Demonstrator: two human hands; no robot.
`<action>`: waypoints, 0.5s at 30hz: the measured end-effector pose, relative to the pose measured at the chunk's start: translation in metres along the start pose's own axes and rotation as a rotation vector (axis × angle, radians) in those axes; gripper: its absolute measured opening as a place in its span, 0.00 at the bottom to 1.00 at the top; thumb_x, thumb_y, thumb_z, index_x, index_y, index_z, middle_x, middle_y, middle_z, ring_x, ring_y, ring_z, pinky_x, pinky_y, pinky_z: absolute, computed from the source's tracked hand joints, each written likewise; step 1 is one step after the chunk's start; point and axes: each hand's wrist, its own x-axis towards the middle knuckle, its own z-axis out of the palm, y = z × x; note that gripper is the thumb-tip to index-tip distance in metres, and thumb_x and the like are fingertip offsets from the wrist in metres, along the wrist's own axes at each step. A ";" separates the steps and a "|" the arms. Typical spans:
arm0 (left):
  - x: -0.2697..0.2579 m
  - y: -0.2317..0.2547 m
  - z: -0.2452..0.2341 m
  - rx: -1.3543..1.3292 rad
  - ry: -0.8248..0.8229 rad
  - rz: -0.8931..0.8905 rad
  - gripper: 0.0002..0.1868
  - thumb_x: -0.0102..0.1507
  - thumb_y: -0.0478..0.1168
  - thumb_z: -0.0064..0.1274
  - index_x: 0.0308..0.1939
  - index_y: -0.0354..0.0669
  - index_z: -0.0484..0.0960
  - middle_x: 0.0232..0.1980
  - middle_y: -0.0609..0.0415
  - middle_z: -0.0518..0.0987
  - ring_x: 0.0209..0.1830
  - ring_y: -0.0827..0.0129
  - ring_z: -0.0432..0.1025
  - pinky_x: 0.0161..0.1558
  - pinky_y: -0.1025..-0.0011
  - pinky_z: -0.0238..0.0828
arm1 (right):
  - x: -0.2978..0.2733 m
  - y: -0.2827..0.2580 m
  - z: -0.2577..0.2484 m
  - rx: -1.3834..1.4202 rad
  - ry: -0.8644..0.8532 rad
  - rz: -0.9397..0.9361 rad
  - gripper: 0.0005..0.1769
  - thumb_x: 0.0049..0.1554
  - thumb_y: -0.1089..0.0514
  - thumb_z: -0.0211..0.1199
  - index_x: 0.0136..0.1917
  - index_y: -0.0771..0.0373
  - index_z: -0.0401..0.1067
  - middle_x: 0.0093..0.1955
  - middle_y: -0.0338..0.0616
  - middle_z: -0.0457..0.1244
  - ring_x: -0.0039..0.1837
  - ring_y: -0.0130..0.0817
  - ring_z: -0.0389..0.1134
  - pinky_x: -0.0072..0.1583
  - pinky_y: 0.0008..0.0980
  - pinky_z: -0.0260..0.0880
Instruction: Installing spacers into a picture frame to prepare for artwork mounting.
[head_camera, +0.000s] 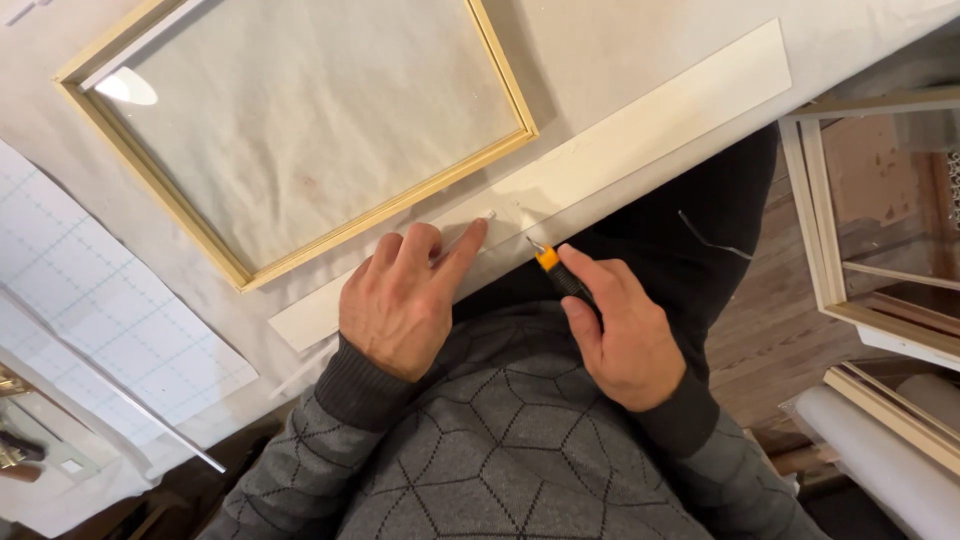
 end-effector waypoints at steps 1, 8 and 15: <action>0.000 0.000 0.000 0.001 -0.002 0.003 0.27 0.62 0.32 0.52 0.65 0.55 0.81 0.39 0.60 0.69 0.36 0.69 0.68 0.35 0.70 0.70 | -0.001 0.000 0.002 0.001 0.002 0.002 0.26 0.62 0.64 0.61 0.73 0.64 0.63 0.56 0.54 0.65 0.55 0.51 0.69 0.55 0.40 0.72; 0.000 0.001 0.000 -0.027 0.016 -0.007 0.30 0.58 0.31 0.53 0.64 0.56 0.82 0.40 0.59 0.70 0.37 0.68 0.68 0.36 0.69 0.72 | -0.002 -0.003 0.009 -0.025 -0.020 0.026 0.26 0.61 0.64 0.61 0.72 0.63 0.65 0.56 0.54 0.65 0.53 0.53 0.69 0.52 0.42 0.72; -0.001 0.000 0.001 -0.038 0.021 -0.015 0.30 0.58 0.31 0.53 0.64 0.56 0.82 0.41 0.59 0.71 0.37 0.67 0.69 0.35 0.69 0.71 | -0.004 -0.002 0.016 -0.074 0.007 -0.005 0.27 0.61 0.63 0.62 0.72 0.62 0.64 0.57 0.54 0.64 0.54 0.55 0.70 0.52 0.43 0.73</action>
